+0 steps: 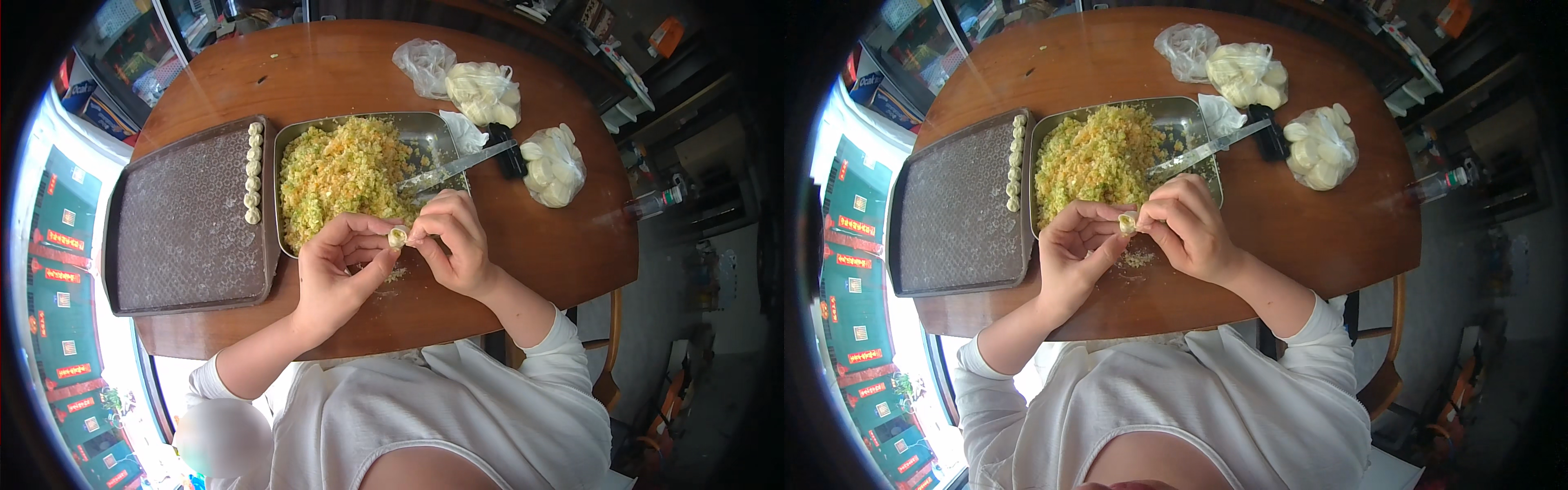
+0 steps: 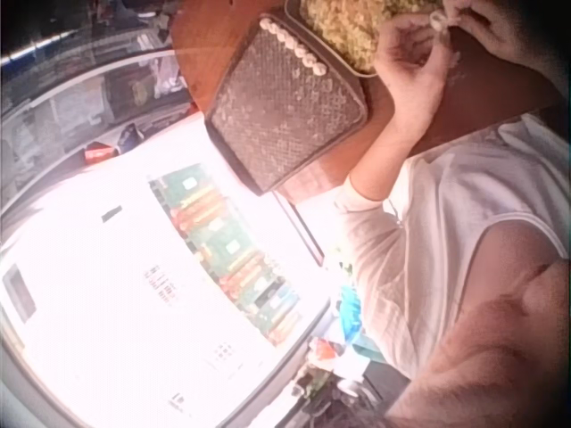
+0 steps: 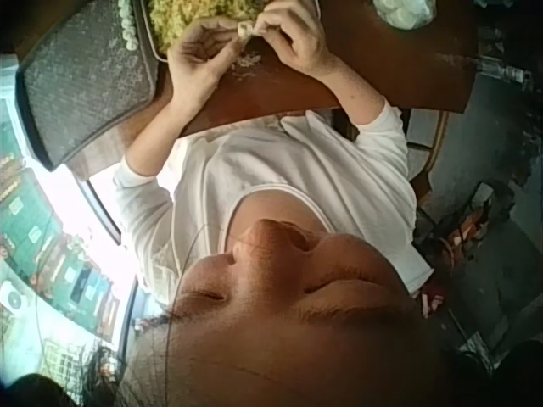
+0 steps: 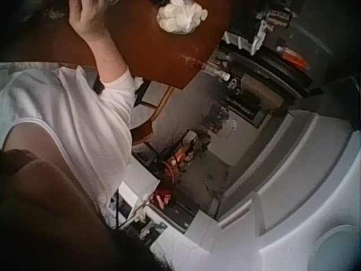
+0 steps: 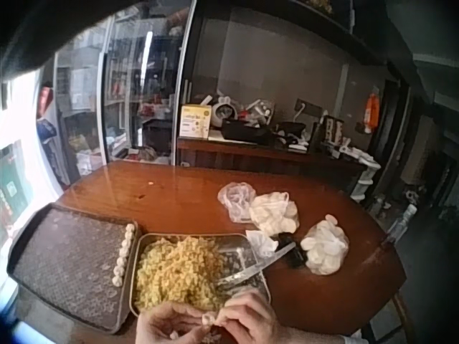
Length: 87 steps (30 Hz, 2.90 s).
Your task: Filling and folding dumplings by hand using a vegetable mixture and wrappers.
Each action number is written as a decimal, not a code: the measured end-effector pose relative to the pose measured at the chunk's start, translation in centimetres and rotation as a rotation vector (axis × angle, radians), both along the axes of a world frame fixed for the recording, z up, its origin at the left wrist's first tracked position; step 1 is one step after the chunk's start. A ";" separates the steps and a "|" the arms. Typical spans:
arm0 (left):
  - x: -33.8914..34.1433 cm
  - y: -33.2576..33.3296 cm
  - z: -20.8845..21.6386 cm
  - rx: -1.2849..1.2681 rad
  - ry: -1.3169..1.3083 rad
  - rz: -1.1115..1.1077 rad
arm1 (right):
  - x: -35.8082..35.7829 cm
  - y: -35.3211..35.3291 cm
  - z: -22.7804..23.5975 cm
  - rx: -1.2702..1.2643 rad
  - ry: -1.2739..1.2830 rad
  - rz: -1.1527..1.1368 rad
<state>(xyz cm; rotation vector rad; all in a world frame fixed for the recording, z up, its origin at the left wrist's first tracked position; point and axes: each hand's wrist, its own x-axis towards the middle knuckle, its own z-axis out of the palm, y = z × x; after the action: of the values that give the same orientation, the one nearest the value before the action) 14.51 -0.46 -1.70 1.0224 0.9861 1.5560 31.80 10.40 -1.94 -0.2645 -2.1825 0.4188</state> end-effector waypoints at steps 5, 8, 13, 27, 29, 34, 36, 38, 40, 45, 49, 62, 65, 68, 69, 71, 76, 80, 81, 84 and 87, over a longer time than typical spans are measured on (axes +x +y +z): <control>-0.1 0.1 -0.1 -0.008 0.012 0.013 | 0.0 0.0 -0.1 -0.013 0.074 -0.007; -0.1 0.1 -0.3 -0.019 0.010 0.013 | 0.0 -0.1 -0.1 -0.069 0.084 -0.023; 0.0 0.1 -0.3 -0.028 -0.026 -0.002 | -0.1 -0.1 -0.1 -0.101 0.091 -0.027; -0.1 0.0 -0.3 -0.019 -0.033 -0.017 | 0.0 -0.1 0.1 -0.141 0.068 0.005; -0.1 0.1 -0.4 -0.019 -0.025 -0.011 | 0.1 -0.1 0.1 -0.123 0.073 0.006; 0.0 0.0 0.1 -0.042 -0.020 0.002 | 0.0 0.0 0.0 -0.035 0.060 0.012; 0.1 0.0 0.2 -0.049 -0.013 -0.003 | 0.0 0.0 0.1 -0.028 0.026 0.007; 0.1 0.0 0.2 -0.045 -0.010 -0.005 | 0.0 0.0 0.1 -0.024 -0.004 0.007; 0.1 0.0 0.0 -0.032 -0.015 -0.007 | 0.1 -0.1 0.0 -0.025 -0.031 0.012; 0.0 0.0 -0.2 -0.040 0.006 -0.014 | -0.2 -0.2 0.1 0.010 -0.027 0.022; 0.0 0.0 -0.4 -0.052 -0.021 -0.016 | 0.1 0.0 0.5 -0.021 -0.017 0.022; 0.0 0.1 -0.6 -0.022 0.022 0.013 | 0.2 0.3 0.4 -0.172 0.026 0.028; 0.0 0.1 -0.5 -0.019 0.029 0.017 | 0.2 0.3 0.2 -0.192 0.036 0.046; 0.0 0.0 -0.4 -0.029 0.048 0.014 | 0.0 0.2 0.3 -0.229 0.045 0.059; -0.1 0.0 -0.4 -0.032 0.052 0.016 | 0.0 0.2 0.4 -0.225 0.042 0.063; -0.1 0.0 -0.4 -0.033 0.053 0.015 | 0.0 0.3 0.4 -0.219 0.038 0.069; 0.0 -0.1 -0.3 -0.038 0.037 0.020 | 0.0 0.2 0.3 -0.172 0.015 0.049; 0.0 0.0 -0.4 -0.019 0.029 0.021 | -0.2 0.0 0.0 -0.110 -0.014 0.036; 0.1 0.1 -0.4 -0.014 0.009 0.031 | -0.2 0.0 0.0 -0.114 -0.023 0.036; 0.1 0.2 -0.4 -0.012 -0.037 0.024 | -0.2 -0.2 0.1 -0.128 -0.035 0.047; 0.0 0.1 -0.8 -0.009 -0.043 0.017 | -0.2 -0.2 0.1 -0.140 -0.034 0.056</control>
<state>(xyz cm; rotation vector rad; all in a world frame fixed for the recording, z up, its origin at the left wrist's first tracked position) 14.56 -0.33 -2.45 0.9726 0.9737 1.5796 31.58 10.17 -1.86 -0.2890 -2.2013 0.6036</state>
